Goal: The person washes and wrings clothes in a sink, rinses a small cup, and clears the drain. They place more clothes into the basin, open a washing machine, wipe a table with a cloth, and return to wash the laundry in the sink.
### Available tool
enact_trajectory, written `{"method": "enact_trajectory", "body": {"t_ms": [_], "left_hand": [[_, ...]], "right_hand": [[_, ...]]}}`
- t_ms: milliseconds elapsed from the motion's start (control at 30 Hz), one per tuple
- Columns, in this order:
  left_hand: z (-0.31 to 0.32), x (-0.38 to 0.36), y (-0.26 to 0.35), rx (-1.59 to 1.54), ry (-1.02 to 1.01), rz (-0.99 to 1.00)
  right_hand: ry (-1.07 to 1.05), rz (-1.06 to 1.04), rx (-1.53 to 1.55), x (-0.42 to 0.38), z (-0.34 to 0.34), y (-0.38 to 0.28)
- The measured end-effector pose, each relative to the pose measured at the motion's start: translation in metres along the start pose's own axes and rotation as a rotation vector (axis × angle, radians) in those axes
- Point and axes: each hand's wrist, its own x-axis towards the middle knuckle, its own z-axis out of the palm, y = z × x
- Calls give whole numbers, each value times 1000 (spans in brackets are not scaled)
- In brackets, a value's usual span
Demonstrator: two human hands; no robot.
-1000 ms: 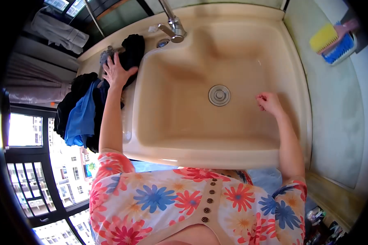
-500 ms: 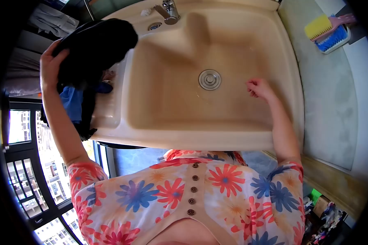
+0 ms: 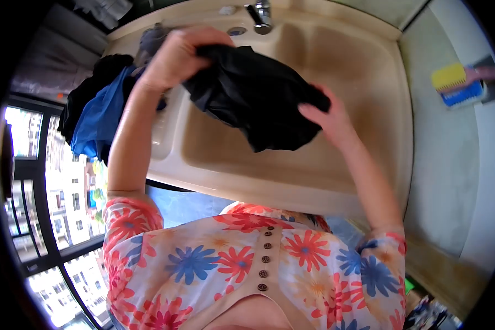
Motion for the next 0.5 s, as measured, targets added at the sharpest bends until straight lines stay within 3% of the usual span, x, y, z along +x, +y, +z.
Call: {"method": "enact_trajectory", "body": {"t_ms": [33, 133, 200, 233, 267, 300, 367, 500], "left_hand": [[7, -10, -13, 187, -73, 101], [25, -67, -26, 374, -262, -210], [2, -105, -39, 495, -42, -271], [-22, -117, -32, 673, 80, -467], [-53, -128, -27, 809, 154, -541], [-73, -140, -21, 1041, 224, -736], [-117, -165, -44, 1284, 181, -1014], [-171, -203, -96, 1181, 112, -1253]], "right_hand": [[-105, -95, -276, -5, -3, 5], [-582, -495, -978, -17, -14, 57], [-324, 941, 124, -31, -29, 108], [-543, 688, -404, -29, -31, 104], [-724, 382, -915, -28, -33, 99], [-648, 368, -821, -25, -40, 105], [-483, 350, -626, -20, -53, 120], [-513, 425, -633, -4, -35, 91]]}}
